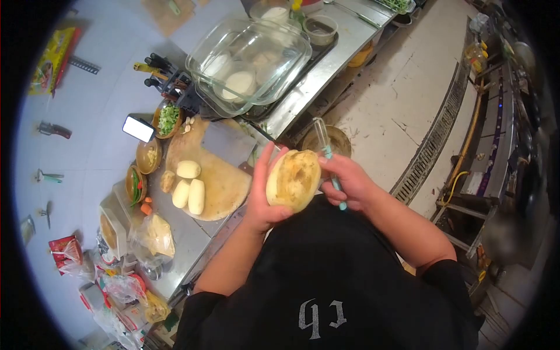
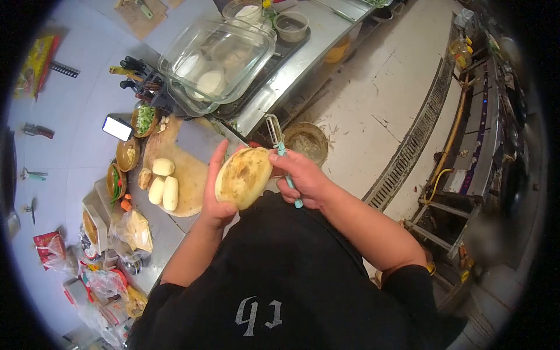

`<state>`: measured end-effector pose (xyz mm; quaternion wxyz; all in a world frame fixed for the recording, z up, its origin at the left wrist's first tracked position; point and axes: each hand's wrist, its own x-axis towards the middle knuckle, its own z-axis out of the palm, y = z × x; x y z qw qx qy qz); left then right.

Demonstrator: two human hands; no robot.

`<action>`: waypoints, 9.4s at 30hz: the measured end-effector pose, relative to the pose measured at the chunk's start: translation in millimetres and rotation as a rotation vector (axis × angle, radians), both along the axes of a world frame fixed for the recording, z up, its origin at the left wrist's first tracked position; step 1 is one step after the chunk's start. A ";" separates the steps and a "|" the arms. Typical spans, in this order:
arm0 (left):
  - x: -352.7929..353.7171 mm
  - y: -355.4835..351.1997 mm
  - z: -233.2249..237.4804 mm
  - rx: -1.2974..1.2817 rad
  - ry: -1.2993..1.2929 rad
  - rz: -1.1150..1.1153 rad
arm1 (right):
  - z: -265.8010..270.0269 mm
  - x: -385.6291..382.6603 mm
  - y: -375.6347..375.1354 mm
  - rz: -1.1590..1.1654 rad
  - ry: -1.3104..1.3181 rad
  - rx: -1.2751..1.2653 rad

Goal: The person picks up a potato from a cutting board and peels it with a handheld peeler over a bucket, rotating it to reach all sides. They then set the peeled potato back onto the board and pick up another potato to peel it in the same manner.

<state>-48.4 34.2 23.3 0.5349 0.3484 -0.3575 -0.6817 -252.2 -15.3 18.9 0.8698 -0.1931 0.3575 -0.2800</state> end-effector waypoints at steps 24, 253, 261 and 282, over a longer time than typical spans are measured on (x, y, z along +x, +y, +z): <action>6.4 12.0 -10.7 0.168 0.056 0.121 | -0.4 -26.1 14.3 0.373 0.978 -0.916; 29.2 -0.6 -10.7 0.097 0.167 -0.180 | -26.5 -21.4 4.4 0.073 0.923 -0.755; 30.1 -1.9 -9.7 0.080 0.141 -0.161 | -1.1 -21.3 11.0 0.203 0.965 -0.931; 28.3 7.0 -18.0 0.052 0.096 -0.140 | 17.5 -9.3 12.5 0.387 0.790 -0.987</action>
